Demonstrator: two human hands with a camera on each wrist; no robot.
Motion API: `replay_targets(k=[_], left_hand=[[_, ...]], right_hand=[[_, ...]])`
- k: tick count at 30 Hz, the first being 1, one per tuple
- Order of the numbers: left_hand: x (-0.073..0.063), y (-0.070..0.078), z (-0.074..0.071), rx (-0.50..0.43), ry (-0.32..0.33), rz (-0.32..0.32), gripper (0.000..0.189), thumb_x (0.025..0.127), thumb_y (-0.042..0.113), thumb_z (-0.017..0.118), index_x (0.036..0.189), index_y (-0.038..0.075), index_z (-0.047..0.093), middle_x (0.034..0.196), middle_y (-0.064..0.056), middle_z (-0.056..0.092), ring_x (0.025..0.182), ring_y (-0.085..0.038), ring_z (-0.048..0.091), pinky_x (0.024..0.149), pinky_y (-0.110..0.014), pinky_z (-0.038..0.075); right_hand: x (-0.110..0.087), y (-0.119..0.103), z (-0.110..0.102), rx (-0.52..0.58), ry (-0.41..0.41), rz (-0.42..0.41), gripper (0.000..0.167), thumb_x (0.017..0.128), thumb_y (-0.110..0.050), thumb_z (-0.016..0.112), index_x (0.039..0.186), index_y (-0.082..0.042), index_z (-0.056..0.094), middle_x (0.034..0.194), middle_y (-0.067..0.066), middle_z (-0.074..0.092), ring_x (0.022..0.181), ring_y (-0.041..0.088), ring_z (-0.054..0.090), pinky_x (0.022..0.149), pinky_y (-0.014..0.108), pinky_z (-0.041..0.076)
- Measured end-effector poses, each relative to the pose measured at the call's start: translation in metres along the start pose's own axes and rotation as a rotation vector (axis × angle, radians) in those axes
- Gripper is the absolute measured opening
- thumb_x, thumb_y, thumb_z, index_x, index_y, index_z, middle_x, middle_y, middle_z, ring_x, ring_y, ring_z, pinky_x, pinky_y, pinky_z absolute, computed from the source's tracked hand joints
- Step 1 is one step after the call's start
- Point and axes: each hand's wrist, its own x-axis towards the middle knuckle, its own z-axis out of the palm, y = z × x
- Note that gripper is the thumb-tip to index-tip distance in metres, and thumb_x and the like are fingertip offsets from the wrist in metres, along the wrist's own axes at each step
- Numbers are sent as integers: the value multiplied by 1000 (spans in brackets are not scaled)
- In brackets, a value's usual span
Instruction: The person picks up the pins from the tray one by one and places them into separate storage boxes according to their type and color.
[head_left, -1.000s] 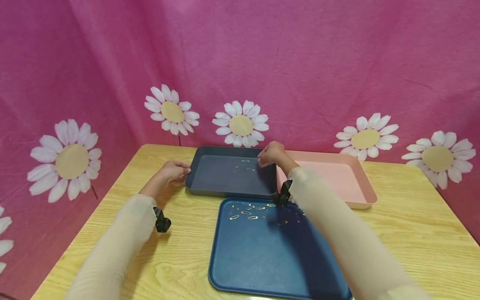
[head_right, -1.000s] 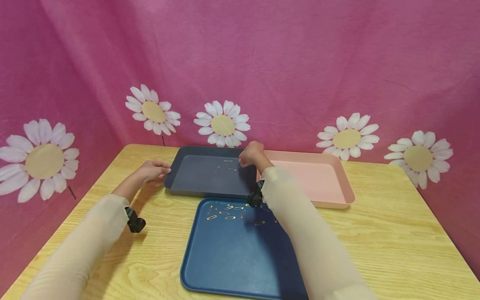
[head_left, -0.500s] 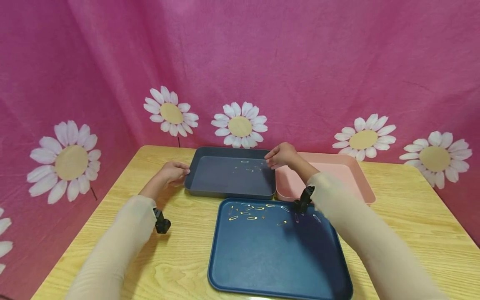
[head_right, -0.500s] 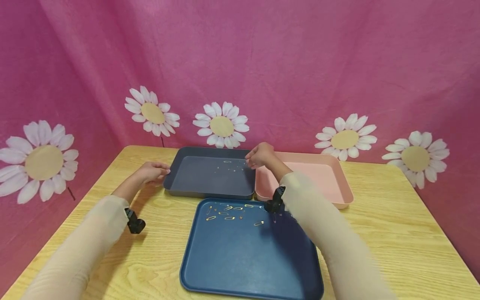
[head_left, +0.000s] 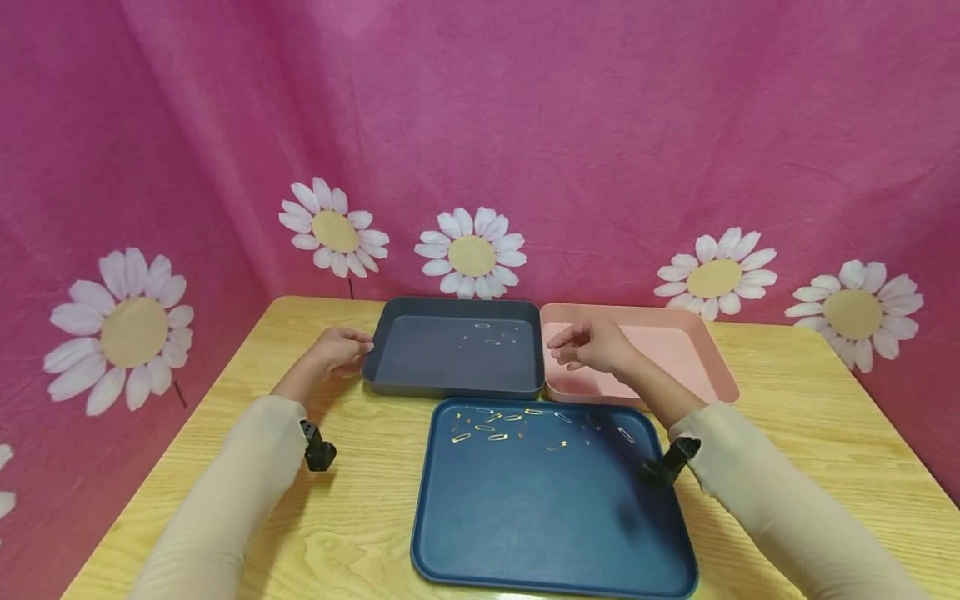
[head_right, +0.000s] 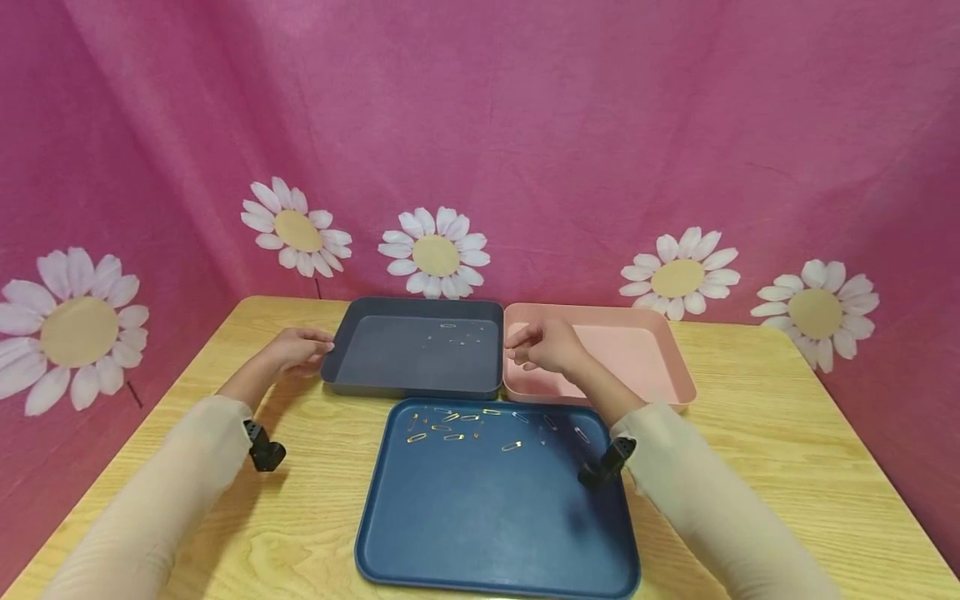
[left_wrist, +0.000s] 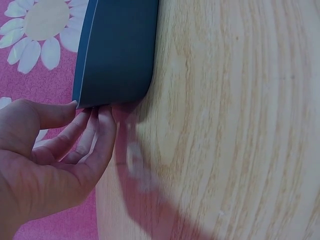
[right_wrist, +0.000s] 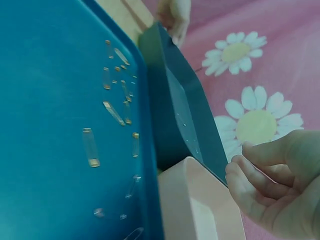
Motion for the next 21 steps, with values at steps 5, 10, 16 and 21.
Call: replay_targets(k=[5,10,16,21], left_hand=[[-1,-1,1,17,5,-2,39,99,12,46,134,-6,48,100,-2,58,75,-2,55,73,-19,51],[-3,1,1,53,14,-16,39,99,13,45,135,-4,49,110,-7,57,79,-4,55,77,-22,52],[-2,3,0,47,19,-22,40,99,13,46,135,-4,48,112,-7,57,76,-3,55,73,-21,51],[-2,3,1,43,22,-22,40,99,13,46,136,-4,47,113,-8,57,75,-2,55,71,-20,51]], right_hand=[[-25,6,7,-71,7,-49,22,85,-4,70,104,7,70,92,19,73,73,15,67,71,29,58],[-44,15,15,-214,31,-199,14,81,-3,72,94,2,74,85,14,74,68,11,62,63,20,52],[-57,25,23,-298,2,-291,13,80,-4,74,92,0,74,85,10,74,68,9,62,63,18,52],[-59,31,30,-348,-42,-333,12,80,-5,74,91,-1,74,84,9,74,66,6,59,63,17,52]])
